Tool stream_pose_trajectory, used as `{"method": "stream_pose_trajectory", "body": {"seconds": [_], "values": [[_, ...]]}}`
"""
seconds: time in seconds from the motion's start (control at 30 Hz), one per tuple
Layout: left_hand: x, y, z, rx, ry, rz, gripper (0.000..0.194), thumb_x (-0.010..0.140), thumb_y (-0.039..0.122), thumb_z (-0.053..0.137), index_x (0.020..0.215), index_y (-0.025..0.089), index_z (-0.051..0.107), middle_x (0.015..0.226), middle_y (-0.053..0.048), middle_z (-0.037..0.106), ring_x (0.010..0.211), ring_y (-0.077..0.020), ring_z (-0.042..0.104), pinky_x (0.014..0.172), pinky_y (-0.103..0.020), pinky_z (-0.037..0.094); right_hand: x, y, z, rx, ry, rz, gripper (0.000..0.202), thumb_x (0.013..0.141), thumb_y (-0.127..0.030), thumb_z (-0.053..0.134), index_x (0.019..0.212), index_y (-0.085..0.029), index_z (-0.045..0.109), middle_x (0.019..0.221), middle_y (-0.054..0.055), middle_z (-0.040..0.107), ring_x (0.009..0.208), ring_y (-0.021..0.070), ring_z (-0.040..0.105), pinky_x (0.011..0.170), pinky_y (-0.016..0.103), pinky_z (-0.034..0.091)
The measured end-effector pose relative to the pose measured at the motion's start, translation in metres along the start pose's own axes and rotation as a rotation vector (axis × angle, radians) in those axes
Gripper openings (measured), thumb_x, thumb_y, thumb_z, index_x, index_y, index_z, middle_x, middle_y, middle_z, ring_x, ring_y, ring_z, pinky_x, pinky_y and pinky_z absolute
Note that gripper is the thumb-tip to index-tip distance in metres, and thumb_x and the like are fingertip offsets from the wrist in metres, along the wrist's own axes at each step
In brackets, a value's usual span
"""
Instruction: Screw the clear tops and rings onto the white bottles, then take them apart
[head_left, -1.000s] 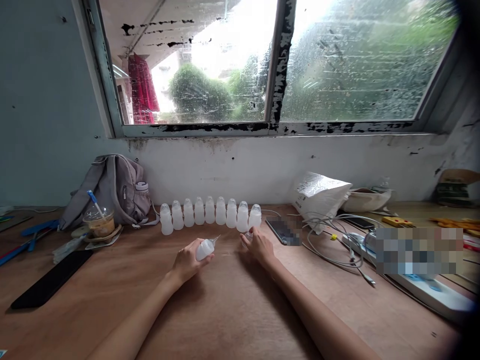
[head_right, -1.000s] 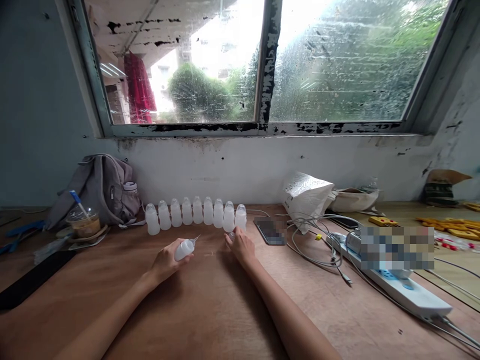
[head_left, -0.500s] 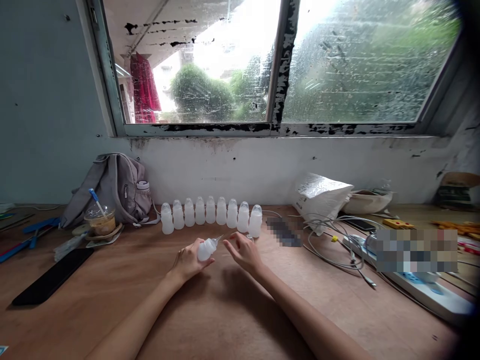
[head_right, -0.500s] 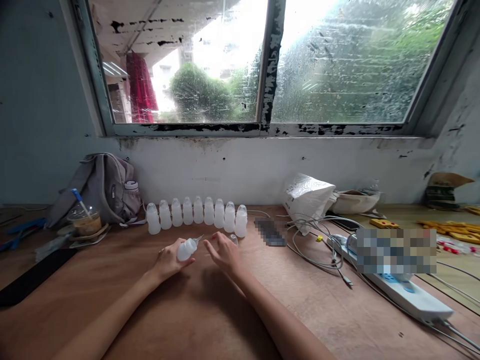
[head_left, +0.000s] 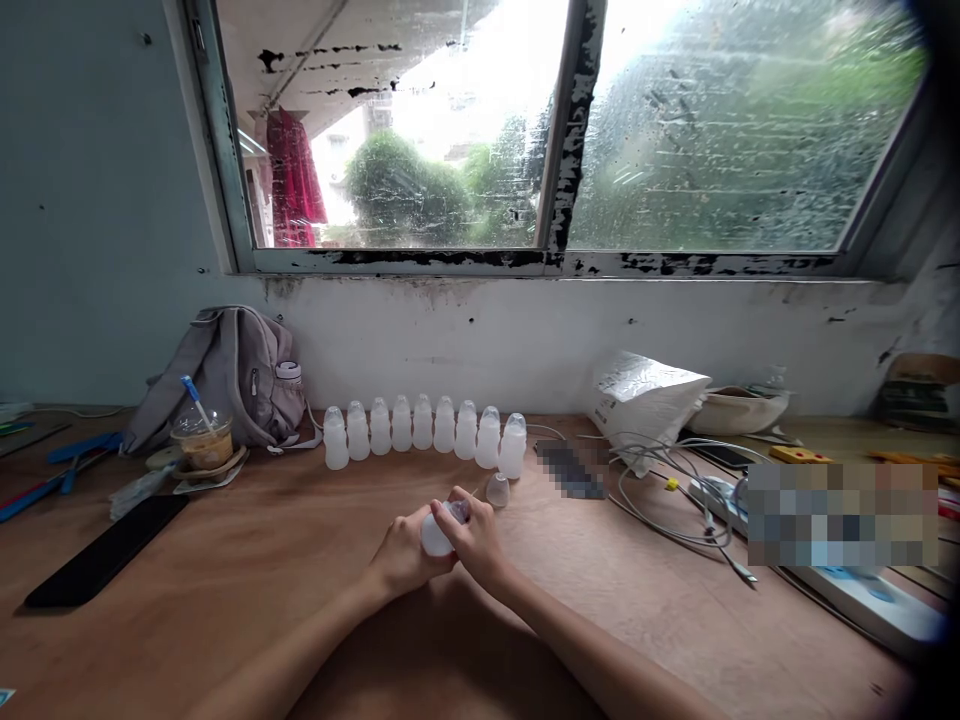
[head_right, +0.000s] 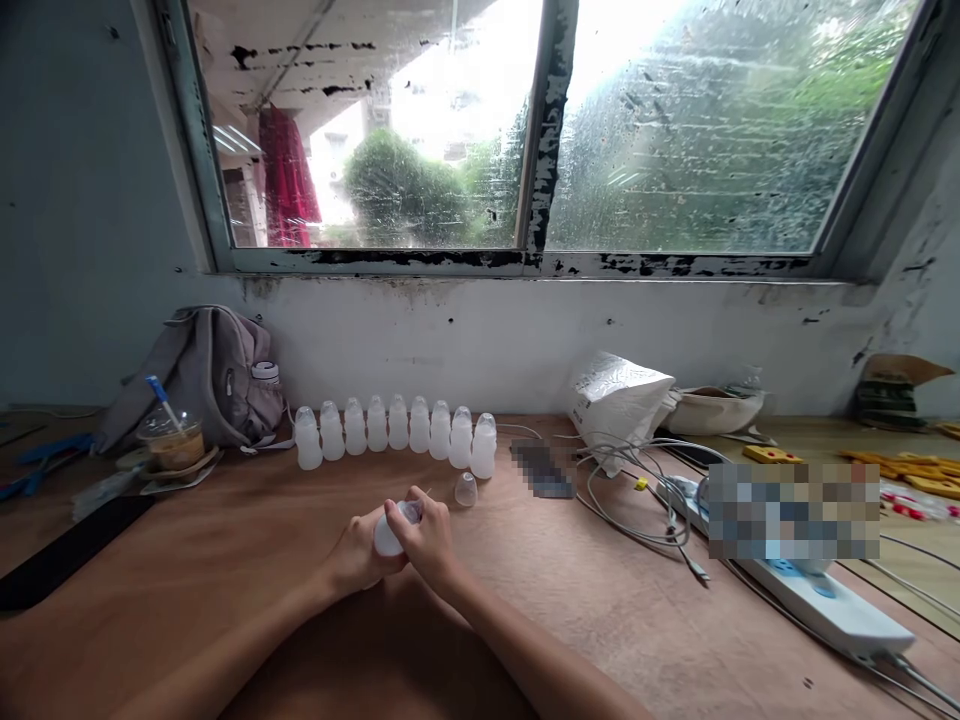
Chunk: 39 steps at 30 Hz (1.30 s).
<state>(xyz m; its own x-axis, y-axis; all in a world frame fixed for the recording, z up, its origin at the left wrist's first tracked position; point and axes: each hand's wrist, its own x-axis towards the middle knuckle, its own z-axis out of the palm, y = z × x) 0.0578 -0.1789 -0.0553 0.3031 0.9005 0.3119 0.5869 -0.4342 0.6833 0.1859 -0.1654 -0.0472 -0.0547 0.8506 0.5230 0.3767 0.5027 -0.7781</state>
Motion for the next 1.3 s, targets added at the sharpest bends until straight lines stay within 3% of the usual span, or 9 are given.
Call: {"method": "stream_pose_trajectory", "body": {"seconds": [0.37, 0.5, 0.57, 0.63, 0.77, 0.93, 1.07, 1.2, 1.3], "values": [[0.005, -0.005, 0.001, -0.302, -0.1, -0.017, 0.03, 0.056, 0.027, 0.067, 0.082, 0.014, 0.059, 0.075, -0.001, 0.062, 0.069, -0.0169, 0.056, 0.059, -0.024, 0.042, 0.001, 0.004, 0.003, 0.045, -0.016, 0.005, 0.04, 0.073, -0.043, 0.051, 0.049, -0.019, 0.03, 0.045, -0.005, 0.029, 0.044, 0.0073, 0.029, 0.041, 0.021, 0.021], [0.001, -0.004, -0.001, -0.645, -0.344, -0.154, 0.022, 0.058, 0.022, 0.062, 0.078, 0.013, 0.056, 0.059, 0.001, 0.057, 0.05, -0.0129, 0.053, 0.049, -0.024, 0.04, 0.0, 0.001, 0.0, 0.094, -0.07, -0.015, 0.038, 0.073, -0.041, 0.051, 0.049, -0.019, 0.033, 0.045, -0.005, 0.029, 0.044, 0.0073, 0.028, 0.041, 0.021, 0.021], [-0.002, -0.004, -0.003, -0.81, -0.48, -0.226, 0.02, 0.061, 0.023, 0.057, 0.078, 0.013, 0.054, 0.054, 0.001, 0.055, 0.044, -0.0121, 0.051, 0.043, -0.023, 0.038, 0.001, -0.001, -0.004, 0.134, -0.162, -0.037, 0.035, 0.074, -0.041, 0.05, 0.051, -0.018, 0.038, 0.046, -0.005, 0.031, 0.044, 0.0074, 0.029, 0.041, 0.021, 0.022], [-0.005, -0.005, -0.004, -0.899, -0.546, -0.259, 0.019, 0.062, 0.026, 0.056, 0.077, 0.013, 0.054, 0.054, 0.0, 0.055, 0.042, -0.0123, 0.051, 0.041, -0.022, 0.036, 0.004, 0.0, -0.009, 0.17, -0.266, -0.085, 0.03, 0.075, -0.042, 0.05, 0.059, -0.017, 0.046, 0.049, -0.005, 0.037, 0.046, 0.008, 0.033, 0.043, 0.021, 0.025], [-0.002, -0.013, -0.007, -0.972, -0.541, -0.284, 0.023, 0.064, 0.031, 0.057, 0.079, 0.014, 0.053, 0.054, 0.0, 0.054, 0.041, -0.0115, 0.05, 0.04, -0.022, 0.037, 0.015, 0.018, -0.017, 0.142, -0.351, -0.188, 0.028, 0.07, -0.043, 0.056, 0.083, -0.018, 0.052, 0.057, -0.005, 0.041, 0.051, 0.0087, 0.036, 0.048, 0.021, 0.028], [0.004, -0.021, -0.012, -1.13, -0.415, -0.279, 0.029, 0.065, 0.036, 0.056, 0.085, 0.016, 0.049, 0.058, 0.002, 0.051, 0.045, -0.0098, 0.05, 0.043, -0.022, 0.04, 0.028, 0.048, -0.024, 0.042, -0.281, -0.077, 0.03, 0.072, -0.043, 0.057, 0.086, -0.018, 0.052, 0.05, -0.008, 0.035, 0.047, 0.0083, 0.033, 0.047, 0.021, 0.026], [0.004, -0.018, -0.009, -1.058, -0.404, -0.307, 0.033, 0.07, 0.041, 0.056, 0.089, 0.016, 0.047, 0.061, 0.001, 0.052, 0.046, -0.0097, 0.051, 0.044, -0.022, 0.041, 0.027, 0.038, -0.023, 0.228, -0.238, 0.04, 0.029, 0.075, -0.047, 0.052, 0.078, -0.018, 0.05, 0.052, -0.006, 0.038, 0.048, 0.0081, 0.034, 0.045, 0.02, 0.027], [0.003, -0.017, -0.005, -1.015, -0.478, -0.322, 0.045, 0.07, 0.051, 0.055, 0.095, 0.016, 0.044, 0.063, 0.0, 0.054, 0.046, -0.0107, 0.052, 0.044, -0.023, 0.041, 0.022, 0.017, -0.017, 0.457, -0.334, 0.19, 0.035, 0.073, -0.052, 0.052, 0.069, -0.018, 0.046, 0.052, -0.006, 0.041, 0.041, 0.0057, 0.033, 0.038, 0.019, 0.022], [0.002, -0.02, -0.005, -1.035, -0.51, -0.359, 0.045, 0.072, 0.053, 0.052, 0.095, 0.016, 0.043, 0.064, -0.001, 0.054, 0.046, -0.011, 0.052, 0.043, -0.023, 0.043, 0.02, 0.015, -0.015, 0.549, -0.365, 0.285, 0.035, 0.071, -0.051, 0.056, 0.065, -0.017, 0.047, 0.049, -0.007, 0.04, 0.038, 0.0045, 0.031, 0.037, 0.019, 0.019]]}}
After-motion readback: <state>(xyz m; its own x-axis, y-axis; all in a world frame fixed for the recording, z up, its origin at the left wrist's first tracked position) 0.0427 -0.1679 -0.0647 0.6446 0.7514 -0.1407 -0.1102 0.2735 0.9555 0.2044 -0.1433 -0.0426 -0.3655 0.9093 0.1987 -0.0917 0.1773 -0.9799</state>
